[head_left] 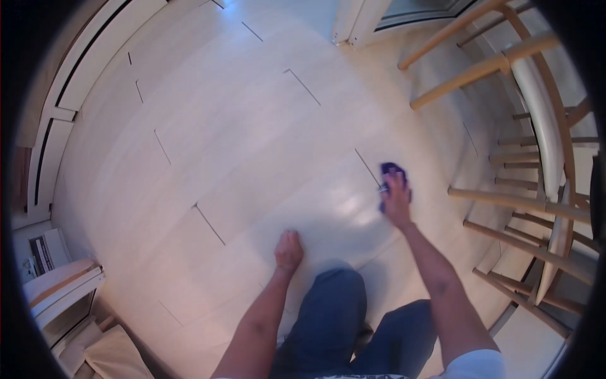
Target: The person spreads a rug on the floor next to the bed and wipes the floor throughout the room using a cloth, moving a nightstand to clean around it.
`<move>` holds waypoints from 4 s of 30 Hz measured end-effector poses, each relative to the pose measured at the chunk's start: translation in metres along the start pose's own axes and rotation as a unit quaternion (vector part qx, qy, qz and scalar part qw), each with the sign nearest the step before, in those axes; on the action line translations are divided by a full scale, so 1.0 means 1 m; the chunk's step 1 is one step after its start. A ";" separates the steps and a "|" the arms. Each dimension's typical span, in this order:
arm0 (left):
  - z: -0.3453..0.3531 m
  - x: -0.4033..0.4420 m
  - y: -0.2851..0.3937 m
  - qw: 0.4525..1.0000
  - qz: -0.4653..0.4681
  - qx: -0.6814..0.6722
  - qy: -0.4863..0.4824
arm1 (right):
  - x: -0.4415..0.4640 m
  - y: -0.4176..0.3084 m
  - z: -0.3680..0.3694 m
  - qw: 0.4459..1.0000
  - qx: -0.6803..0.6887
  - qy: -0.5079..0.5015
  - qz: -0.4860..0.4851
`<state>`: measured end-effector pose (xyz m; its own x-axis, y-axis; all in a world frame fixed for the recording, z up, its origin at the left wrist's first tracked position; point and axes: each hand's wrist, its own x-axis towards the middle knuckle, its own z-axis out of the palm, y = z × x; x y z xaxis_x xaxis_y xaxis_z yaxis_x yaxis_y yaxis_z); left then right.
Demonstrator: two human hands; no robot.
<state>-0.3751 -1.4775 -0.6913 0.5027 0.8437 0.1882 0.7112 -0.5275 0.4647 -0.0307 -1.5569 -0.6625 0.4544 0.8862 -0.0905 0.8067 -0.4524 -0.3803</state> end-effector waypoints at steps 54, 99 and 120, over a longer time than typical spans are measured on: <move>-0.359 -0.658 -0.217 0.728 -0.623 -0.016 0.285 | -0.268 -0.165 0.170 0.956 -0.216 0.158 -0.117; -0.386 -0.663 -0.451 0.592 -0.780 0.107 0.175 | -0.317 -1.159 0.562 0.914 -0.106 0.049 -0.389; -0.379 -0.662 -0.455 0.590 -0.780 0.133 0.162 | -0.252 -1.133 0.557 0.928 -0.021 0.046 -0.370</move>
<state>-1.2177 -1.7586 -0.6996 -0.9544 0.2762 -0.1129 0.2588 0.9546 0.1472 -1.2697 -1.2118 -0.7212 -0.2002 0.9446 0.2601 0.9236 0.2705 -0.2717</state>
